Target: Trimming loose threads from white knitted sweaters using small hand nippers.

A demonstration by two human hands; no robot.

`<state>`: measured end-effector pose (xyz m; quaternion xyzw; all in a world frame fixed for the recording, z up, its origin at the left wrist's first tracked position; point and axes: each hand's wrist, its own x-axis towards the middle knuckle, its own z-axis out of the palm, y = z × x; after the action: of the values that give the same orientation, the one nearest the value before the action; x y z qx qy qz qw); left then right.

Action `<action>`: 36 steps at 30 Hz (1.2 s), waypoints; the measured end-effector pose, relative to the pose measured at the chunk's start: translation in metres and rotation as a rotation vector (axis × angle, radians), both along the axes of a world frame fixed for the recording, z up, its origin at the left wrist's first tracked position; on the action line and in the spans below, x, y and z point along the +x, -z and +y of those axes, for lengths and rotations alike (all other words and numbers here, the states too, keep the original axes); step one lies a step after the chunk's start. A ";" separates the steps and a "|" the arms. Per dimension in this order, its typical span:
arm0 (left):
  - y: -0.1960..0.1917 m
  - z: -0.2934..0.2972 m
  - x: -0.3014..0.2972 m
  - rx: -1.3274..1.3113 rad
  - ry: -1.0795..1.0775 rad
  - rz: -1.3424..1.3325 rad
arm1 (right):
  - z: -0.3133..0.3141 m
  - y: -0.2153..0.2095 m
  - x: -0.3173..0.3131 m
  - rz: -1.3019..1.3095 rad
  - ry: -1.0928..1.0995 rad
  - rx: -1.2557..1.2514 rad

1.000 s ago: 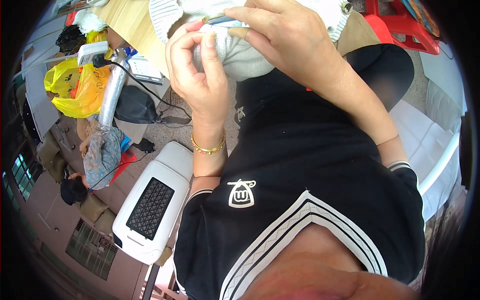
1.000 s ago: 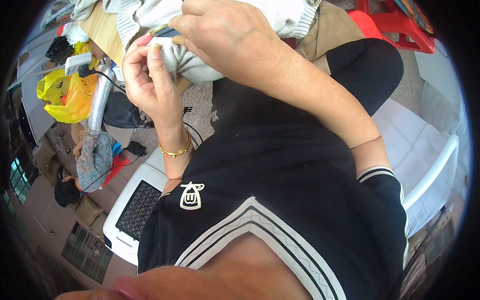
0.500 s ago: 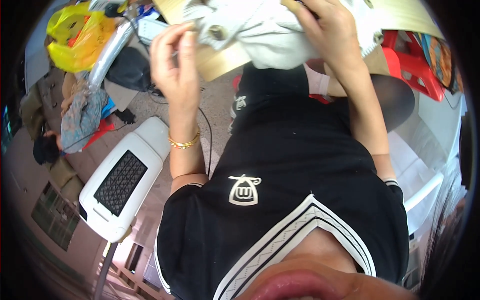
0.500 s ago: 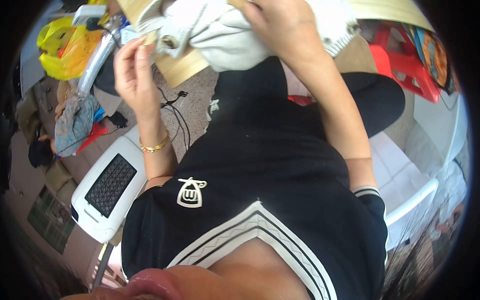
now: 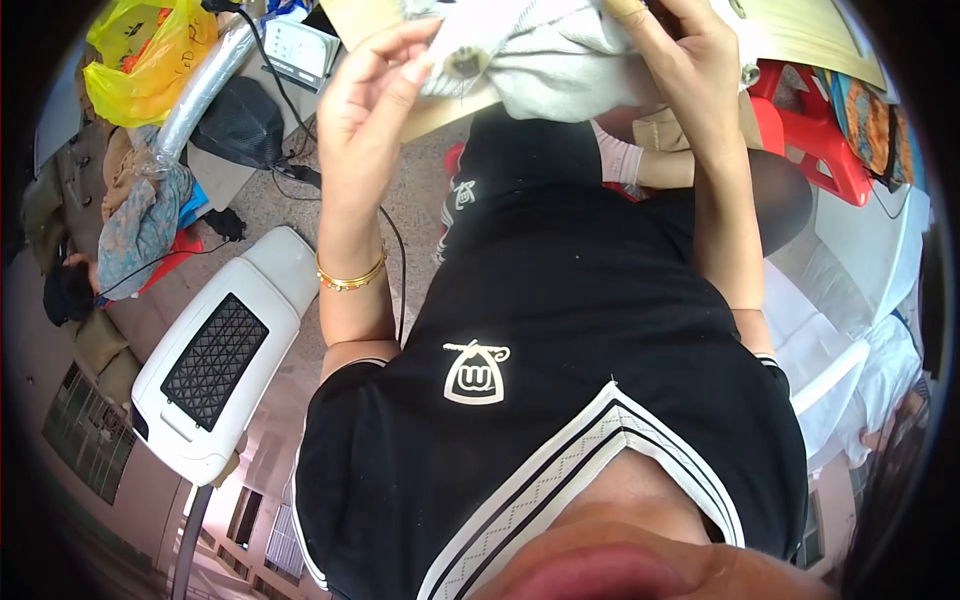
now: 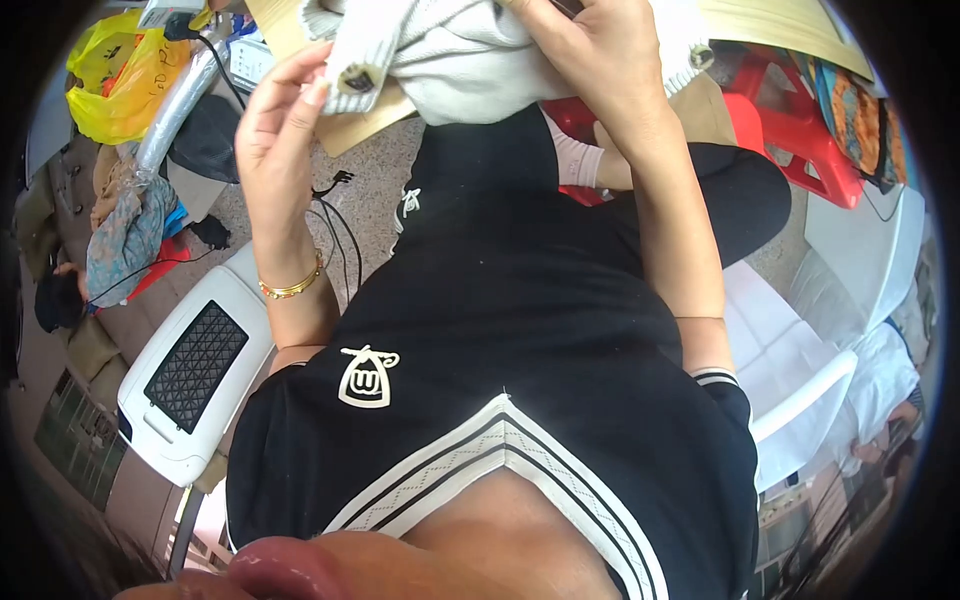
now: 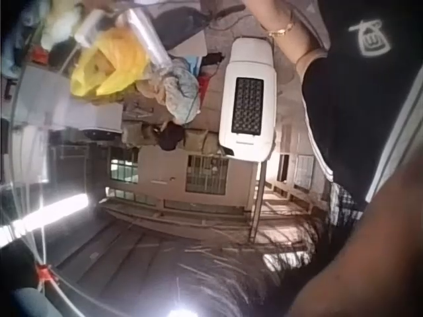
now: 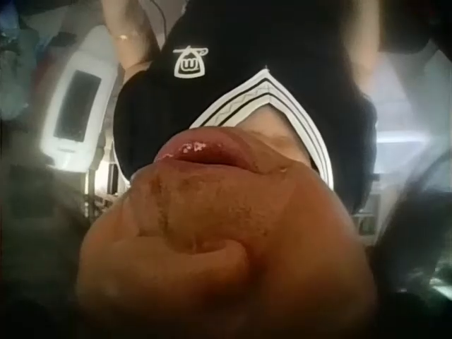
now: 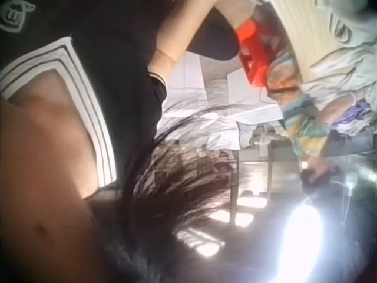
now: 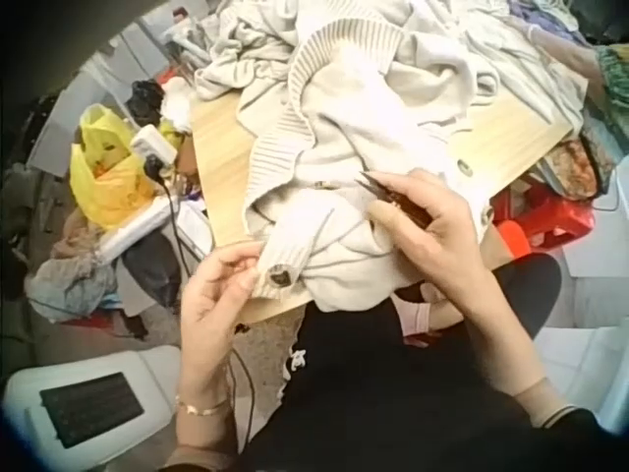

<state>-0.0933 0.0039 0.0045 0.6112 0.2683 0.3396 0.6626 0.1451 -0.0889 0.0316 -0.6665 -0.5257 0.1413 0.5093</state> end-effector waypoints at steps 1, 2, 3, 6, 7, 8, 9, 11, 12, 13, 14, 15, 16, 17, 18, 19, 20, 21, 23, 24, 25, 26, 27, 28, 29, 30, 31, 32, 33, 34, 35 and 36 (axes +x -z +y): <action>-0.003 0.002 0.005 -0.003 0.026 -0.058 | -0.006 -0.009 -0.004 0.072 0.019 -0.001; -0.004 0.006 0.008 0.005 0.018 -0.062 | -0.014 -0.018 -0.004 0.153 -0.037 -0.032; -0.007 0.009 0.014 0.012 0.011 -0.068 | -0.020 -0.025 -0.002 0.232 -0.089 -0.062; -0.017 0.011 0.035 -0.053 0.091 -0.236 | -0.027 -0.035 0.003 0.187 -0.364 -0.049; -0.021 0.009 0.043 -0.066 0.115 -0.272 | -0.027 -0.033 0.004 0.051 -0.411 0.055; -0.021 0.008 0.050 -0.067 0.130 -0.288 | -0.027 -0.029 0.004 0.116 -0.394 0.128; -0.022 0.008 0.054 -0.081 0.159 -0.278 | -0.026 -0.024 0.003 0.183 -0.378 0.204; -0.019 0.011 0.060 -0.112 0.207 -0.268 | -0.026 -0.015 0.004 0.208 -0.349 0.247; -0.016 0.010 0.065 -0.078 0.236 -0.262 | -0.025 -0.011 0.004 0.145 -0.303 0.217; -0.014 0.008 0.069 -0.044 0.264 -0.253 | -0.022 -0.004 0.004 0.083 -0.257 0.187; -0.013 0.005 0.074 -0.043 0.239 -0.231 | -0.004 0.030 0.020 -0.261 -0.326 0.547; -0.011 0.003 0.074 -0.041 0.240 -0.225 | -0.006 0.032 0.016 -0.256 -0.323 0.550; -0.009 0.002 0.073 -0.064 0.172 -0.210 | -0.010 0.034 0.011 -0.105 -0.278 0.438; -0.007 0.000 0.073 -0.086 0.103 -0.197 | -0.015 0.032 0.006 0.044 -0.235 0.325; -0.007 -0.002 0.072 -0.085 0.100 -0.190 | -0.019 0.023 0.003 0.052 -0.237 0.327; -0.006 -0.003 0.071 -0.088 0.096 -0.212 | -0.023 0.011 0.002 0.084 -0.221 0.241; -0.005 -0.004 0.071 -0.091 0.097 -0.237 | -0.028 0.004 0.004 0.113 -0.202 0.154; -0.005 -0.004 0.071 -0.092 0.099 -0.234 | -0.031 0.013 0.008 0.075 -0.190 0.053; -0.002 -0.004 0.071 -0.064 0.092 -0.247 | -0.035 0.014 0.011 0.029 -0.182 0.115; -0.002 -0.004 0.071 -0.068 0.093 -0.246 | -0.036 0.015 0.011 -0.019 -0.178 0.178; -0.001 -0.003 0.070 -0.070 0.092 -0.247 | -0.036 0.017 0.011 -0.017 -0.177 0.175; 0.000 -0.002 0.070 -0.071 0.091 -0.249 | -0.038 0.019 0.009 -0.042 -0.170 0.195; 0.001 -0.003 0.070 -0.075 0.091 -0.248 | -0.039 0.019 0.008 -0.067 -0.164 0.216; 0.001 -0.003 0.070 -0.074 0.086 -0.253 | -0.040 0.019 0.008 -0.066 -0.164 0.213; 0.001 -0.003 0.070 -0.072 0.082 -0.258 | -0.040 0.018 0.007 -0.057 -0.167 0.201; 0.002 -0.003 0.071 -0.075 0.082 -0.257 | -0.041 0.018 0.007 -0.047 -0.170 0.189; 0.002 -0.003 0.071 -0.069 0.088 -0.265 | -0.040 0.017 0.007 -0.046 -0.170 0.187; 0.002 -0.004 0.071 -0.064 0.093 -0.274 | -0.040 0.015 0.007 -0.059 -0.176 0.194; 0.002 -0.004 0.071 -0.065 0.091 -0.274 | -0.039 0.014 0.007 -0.073 -0.182 0.200; 0.002 -0.004 0.070 -0.066 0.096 -0.274 | -0.040 0.015 0.008 -0.072 -0.183 0.198; 0.003 -0.004 0.069 -0.066 0.099 -0.276 | -0.042 0.016 0.010 -0.143 -0.152 0.174; 0.004 -0.004 0.069 -0.067 0.095 -0.277 | -0.042 0.017 0.011 -0.215 -0.120 0.151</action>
<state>-0.0243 0.0000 0.0008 0.5482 0.1560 0.3799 0.7286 0.1558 -0.1308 0.0144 -0.6049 -0.6254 0.0596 0.4893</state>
